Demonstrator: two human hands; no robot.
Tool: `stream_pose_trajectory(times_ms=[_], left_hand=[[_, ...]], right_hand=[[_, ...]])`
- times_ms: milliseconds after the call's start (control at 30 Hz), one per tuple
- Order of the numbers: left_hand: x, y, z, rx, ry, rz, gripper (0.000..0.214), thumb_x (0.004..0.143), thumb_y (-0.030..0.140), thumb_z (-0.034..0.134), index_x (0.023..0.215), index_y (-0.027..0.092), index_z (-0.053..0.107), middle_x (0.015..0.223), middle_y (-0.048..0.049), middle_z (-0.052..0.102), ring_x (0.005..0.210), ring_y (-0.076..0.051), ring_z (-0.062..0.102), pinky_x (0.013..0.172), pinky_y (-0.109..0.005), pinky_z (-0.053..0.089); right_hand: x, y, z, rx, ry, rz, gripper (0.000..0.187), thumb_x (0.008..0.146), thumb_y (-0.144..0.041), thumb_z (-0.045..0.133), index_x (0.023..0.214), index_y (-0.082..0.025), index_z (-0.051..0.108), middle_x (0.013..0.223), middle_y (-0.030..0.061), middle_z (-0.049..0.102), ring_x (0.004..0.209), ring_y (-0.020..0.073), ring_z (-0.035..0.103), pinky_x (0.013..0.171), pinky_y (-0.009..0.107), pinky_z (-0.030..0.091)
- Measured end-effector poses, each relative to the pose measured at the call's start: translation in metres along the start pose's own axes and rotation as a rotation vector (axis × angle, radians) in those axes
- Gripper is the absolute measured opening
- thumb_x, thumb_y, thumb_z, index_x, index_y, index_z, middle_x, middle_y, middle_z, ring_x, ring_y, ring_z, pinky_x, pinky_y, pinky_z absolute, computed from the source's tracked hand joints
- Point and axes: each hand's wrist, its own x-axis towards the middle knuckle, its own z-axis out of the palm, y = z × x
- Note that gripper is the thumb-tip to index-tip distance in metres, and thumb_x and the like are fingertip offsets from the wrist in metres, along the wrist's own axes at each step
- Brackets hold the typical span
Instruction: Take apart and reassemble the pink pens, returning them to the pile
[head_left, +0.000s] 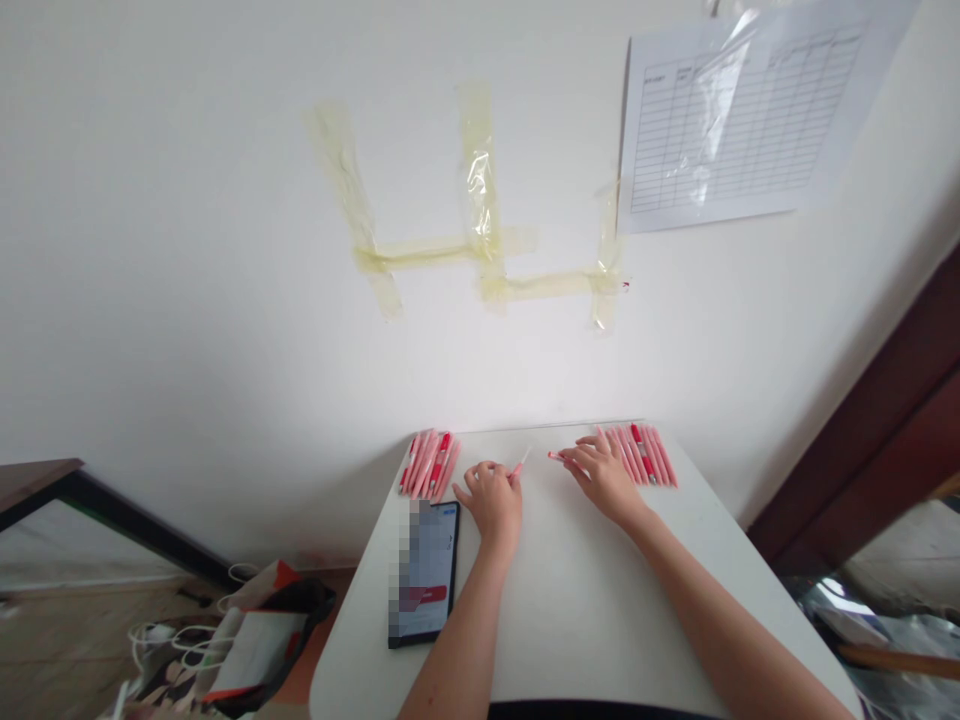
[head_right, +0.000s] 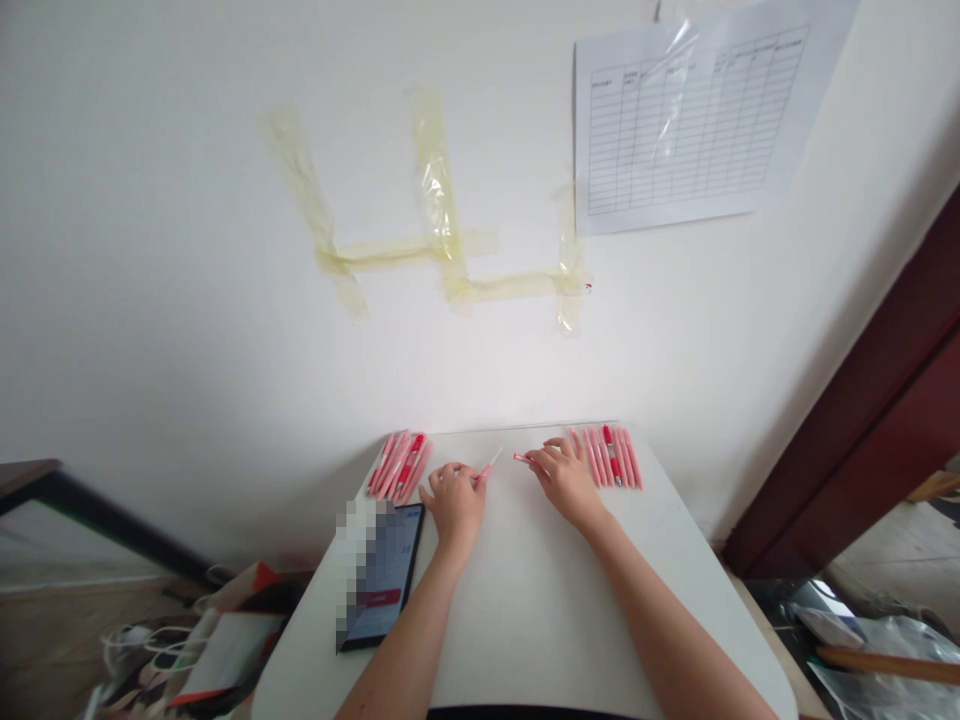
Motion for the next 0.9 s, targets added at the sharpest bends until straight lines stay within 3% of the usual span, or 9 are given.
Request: stream_pose_trajectory(times_ms=[300, 733, 900], left_hand=[[0.000, 0.001, 0.000, -0.092, -0.021, 0.001, 0.013, 0.087, 0.026, 0.064, 0.093, 0.028, 0.075, 0.115, -0.0065, 0.066, 0.121, -0.029, 0.049, 0.113, -0.064, 0.026], [0.000, 0.002, -0.001, -0.168, -0.014, 0.024, 0.013, 0.087, 0.025, 0.067, 0.094, 0.032, 0.076, 0.117, -0.0043, 0.067, 0.123, -0.027, 0.049, 0.115, -0.063, 0.024], [0.000, 0.003, -0.001, -0.178, -0.032, 0.024, 0.014, 0.087, 0.024, 0.066, 0.094, 0.032, 0.076, 0.116, -0.0043, 0.067, 0.122, -0.027, 0.049, 0.116, -0.062, 0.021]], right_hand=[[0.000, 0.008, 0.003, -0.026, 0.019, 0.062, 0.023, 0.102, -0.029, 0.051, 0.112, -0.028, 0.071, 0.104, 0.0058, 0.075, 0.116, 0.0287, 0.059, 0.115, 0.061, 0.028], [-0.002, 0.014, 0.001, -0.067, 0.062, 0.128, 0.020, 0.100, -0.028, 0.053, 0.108, -0.027, 0.071, 0.102, 0.0064, 0.074, 0.115, 0.0306, 0.056, 0.114, 0.062, 0.023], [-0.001, 0.011, -0.001, -0.077, 0.057, 0.109, 0.020, 0.099, -0.028, 0.054, 0.107, -0.028, 0.072, 0.102, 0.0067, 0.074, 0.113, 0.0296, 0.057, 0.113, 0.059, 0.027]])
